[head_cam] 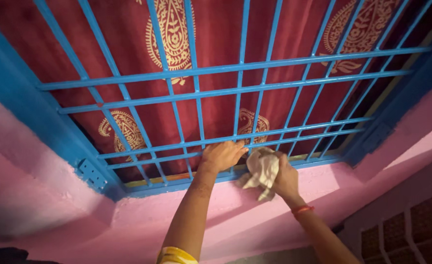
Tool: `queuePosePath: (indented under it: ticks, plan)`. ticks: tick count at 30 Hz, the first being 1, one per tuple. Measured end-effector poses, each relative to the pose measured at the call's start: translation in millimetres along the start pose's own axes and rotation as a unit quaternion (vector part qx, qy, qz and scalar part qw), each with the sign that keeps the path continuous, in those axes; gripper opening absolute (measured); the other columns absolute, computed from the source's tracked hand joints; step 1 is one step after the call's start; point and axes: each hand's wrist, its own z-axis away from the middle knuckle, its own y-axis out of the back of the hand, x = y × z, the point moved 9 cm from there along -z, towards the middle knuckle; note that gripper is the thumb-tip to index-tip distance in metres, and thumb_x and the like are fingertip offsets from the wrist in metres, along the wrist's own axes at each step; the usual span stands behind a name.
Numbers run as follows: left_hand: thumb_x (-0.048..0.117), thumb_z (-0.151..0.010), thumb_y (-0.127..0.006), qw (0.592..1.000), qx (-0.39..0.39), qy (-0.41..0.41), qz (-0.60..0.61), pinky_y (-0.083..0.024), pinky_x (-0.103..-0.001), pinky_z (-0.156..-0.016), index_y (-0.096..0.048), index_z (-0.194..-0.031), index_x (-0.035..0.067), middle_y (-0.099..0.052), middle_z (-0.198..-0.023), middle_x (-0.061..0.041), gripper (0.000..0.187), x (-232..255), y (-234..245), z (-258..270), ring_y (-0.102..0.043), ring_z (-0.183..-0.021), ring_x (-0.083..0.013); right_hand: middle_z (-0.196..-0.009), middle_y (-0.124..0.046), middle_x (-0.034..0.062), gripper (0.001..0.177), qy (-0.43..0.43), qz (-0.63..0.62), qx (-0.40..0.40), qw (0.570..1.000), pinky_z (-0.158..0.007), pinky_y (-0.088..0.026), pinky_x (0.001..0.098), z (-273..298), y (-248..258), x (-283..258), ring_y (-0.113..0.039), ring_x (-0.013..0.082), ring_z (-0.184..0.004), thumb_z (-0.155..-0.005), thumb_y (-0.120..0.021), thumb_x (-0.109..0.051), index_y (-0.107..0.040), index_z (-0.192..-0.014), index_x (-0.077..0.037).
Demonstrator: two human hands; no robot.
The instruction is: The person wipes a blue metal window grille with a white cloth. They systematically clean the horizontal and vertical bars of the grille, moving the cloth along the surface to remove dust or dirt.
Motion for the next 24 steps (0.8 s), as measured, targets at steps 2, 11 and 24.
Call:
queuePosePath:
  ticks: [2, 11, 24]
  plan:
    - [0.042, -0.101, -0.055, 1.0, 0.016, -0.019, -0.006, -0.059, -0.052, -0.068, -0.067, -0.115, 0.01, -0.073, -0.083, -0.017, 0.038, 1.7, -0.6, -0.2, -0.073, -0.078, -0.0383, -0.115, -0.066, 0.0219, 0.097, 0.035, -0.134, 0.082, 0.987, -0.086, -0.056, 0.0476, 0.4, 7.2, -13.8, -0.068, 0.0411, -0.102, -0.064, -0.093, -0.028, -0.034, -0.137, -0.006]
    - [0.043, -0.098, -0.058, 0.999, 0.034, -0.011, -0.001, -0.058, -0.054, -0.066, -0.07, -0.109, 0.011, -0.071, -0.077, -0.018, 0.036, -3.5, 0.9, -0.8, -0.072, -0.075, -0.0392, -0.118, -0.062, 0.0133, 0.046, 0.292, 0.03, 0.112, 0.949, -0.09, -0.053, 0.0523, 44.6, -41.4, -84.6, -0.059, 0.0423, -0.11, -0.065, -0.079, -0.01, -0.066, -0.108, -0.01]
    - [0.043, -0.1, -0.055, 1.0, -0.004, 0.021, 0.01, -0.057, -0.057, -0.07, -0.069, -0.115, 0.014, -0.073, -0.086, -0.019, 0.036, -1.6, -0.8, -1.8, -0.072, -0.081, -0.0405, -0.12, -0.064, 0.0253, 0.021, 0.223, 0.094, 0.071, 0.968, -0.076, -0.06, 0.0416, 19.4, -44.2, 19.2, -0.071, 0.0352, -0.09, -0.071, -0.085, -0.021, -0.076, -0.086, -0.009]
